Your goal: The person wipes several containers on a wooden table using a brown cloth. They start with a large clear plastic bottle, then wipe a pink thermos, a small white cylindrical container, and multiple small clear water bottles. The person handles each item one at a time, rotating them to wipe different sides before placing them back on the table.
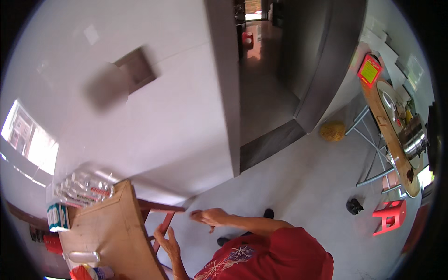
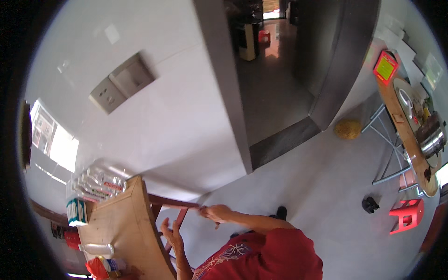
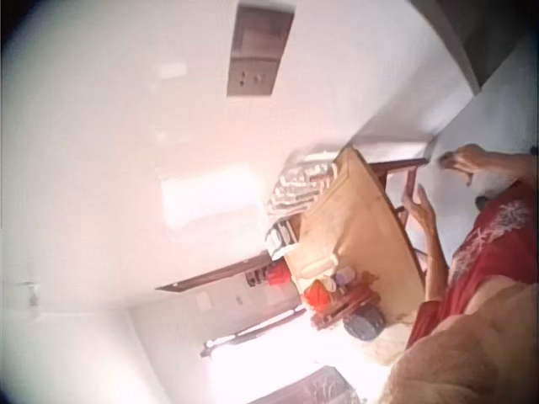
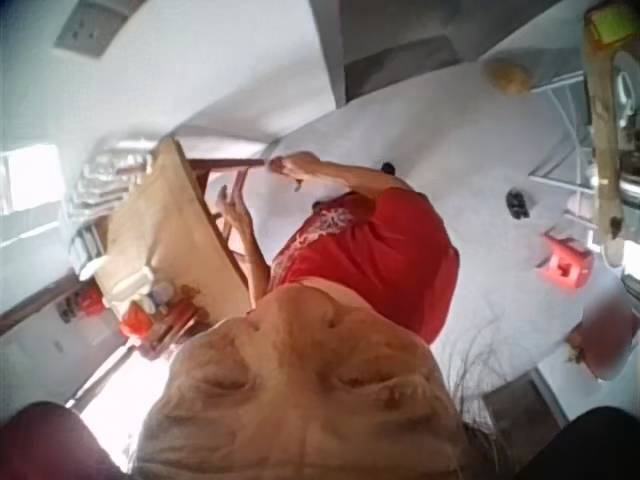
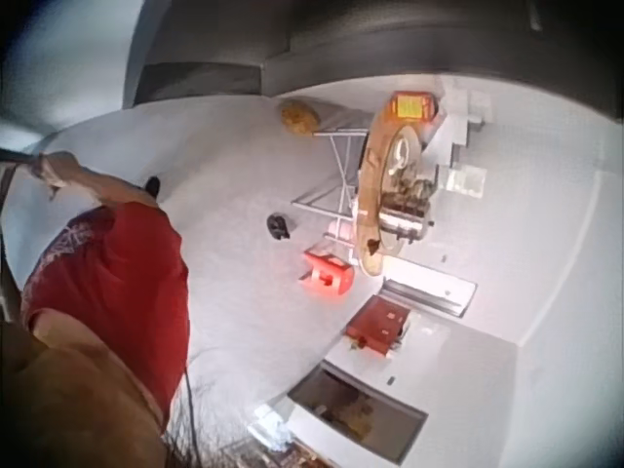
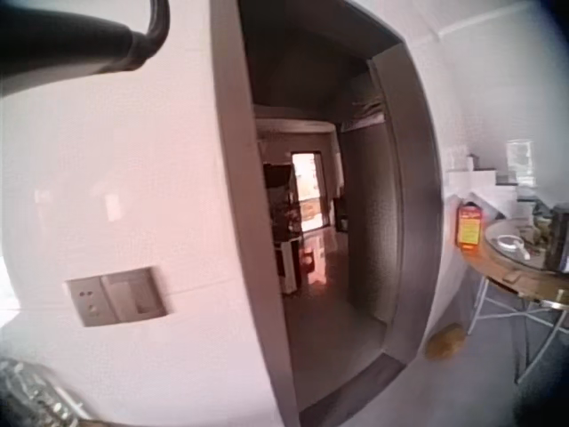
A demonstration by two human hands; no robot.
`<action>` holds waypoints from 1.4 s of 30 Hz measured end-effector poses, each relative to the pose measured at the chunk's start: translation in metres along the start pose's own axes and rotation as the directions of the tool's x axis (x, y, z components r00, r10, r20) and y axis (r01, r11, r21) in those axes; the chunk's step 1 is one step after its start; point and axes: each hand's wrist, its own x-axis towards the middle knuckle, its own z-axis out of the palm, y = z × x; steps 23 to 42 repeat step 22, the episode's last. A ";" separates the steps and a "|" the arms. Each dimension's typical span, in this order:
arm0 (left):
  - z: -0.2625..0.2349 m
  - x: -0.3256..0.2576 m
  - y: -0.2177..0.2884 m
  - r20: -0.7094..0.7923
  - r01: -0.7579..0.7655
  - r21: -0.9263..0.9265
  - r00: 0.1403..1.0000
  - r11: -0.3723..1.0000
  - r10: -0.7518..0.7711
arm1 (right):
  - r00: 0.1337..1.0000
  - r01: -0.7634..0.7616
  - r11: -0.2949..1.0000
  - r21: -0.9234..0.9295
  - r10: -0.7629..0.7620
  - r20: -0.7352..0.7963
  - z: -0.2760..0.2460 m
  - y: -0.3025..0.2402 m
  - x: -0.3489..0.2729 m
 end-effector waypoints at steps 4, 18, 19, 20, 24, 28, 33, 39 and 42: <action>0.100 -0.019 0.067 0.404 0.193 -0.393 0.915 0.899 -0.020 | 0.901 -0.352 0.935 -0.036 0.328 -0.285 -0.148 -0.047 -0.126; 0.378 -0.044 0.356 0.702 0.273 -0.682 0.502 0.679 0.504 | 0.807 0.169 0.888 0.428 0.124 -0.577 -0.393 -0.068 -0.260; 0.391 -0.036 0.358 0.731 0.255 -0.655 0.451 0.711 0.512 | 0.814 0.186 0.906 0.380 0.074 -0.576 -0.407 -0.069 -0.252; 0.406 -0.030 0.354 0.758 0.235 -0.628 0.400 0.742 0.515 | 0.821 0.203 0.921 0.331 0.024 -0.571 -0.423 -0.069 -0.247; 0.430 -0.013 0.360 0.784 0.207 -0.598 0.353 0.774 0.511 | 0.853 0.042 0.980 0.195 0.066 -0.517 -0.459 -0.060 -0.235; 0.430 -0.013 0.360 0.784 0.207 -0.598 0.353 0.774 0.511 | 0.853 0.042 0.980 0.195 0.066 -0.517 -0.459 -0.060 -0.235; 0.430 -0.013 0.360 0.784 0.207 -0.598 0.353 0.774 0.511 | 0.853 0.042 0.980 0.195 0.066 -0.517 -0.459 -0.060 -0.235; 0.430 -0.013 0.360 0.784 0.207 -0.598 0.353 0.774 0.511 | 0.853 0.042 0.980 0.195 0.066 -0.517 -0.459 -0.060 -0.235; 0.430 -0.013 0.360 0.784 0.207 -0.598 0.353 0.774 0.511 | 0.853 0.042 0.980 0.195 0.066 -0.517 -0.459 -0.060 -0.235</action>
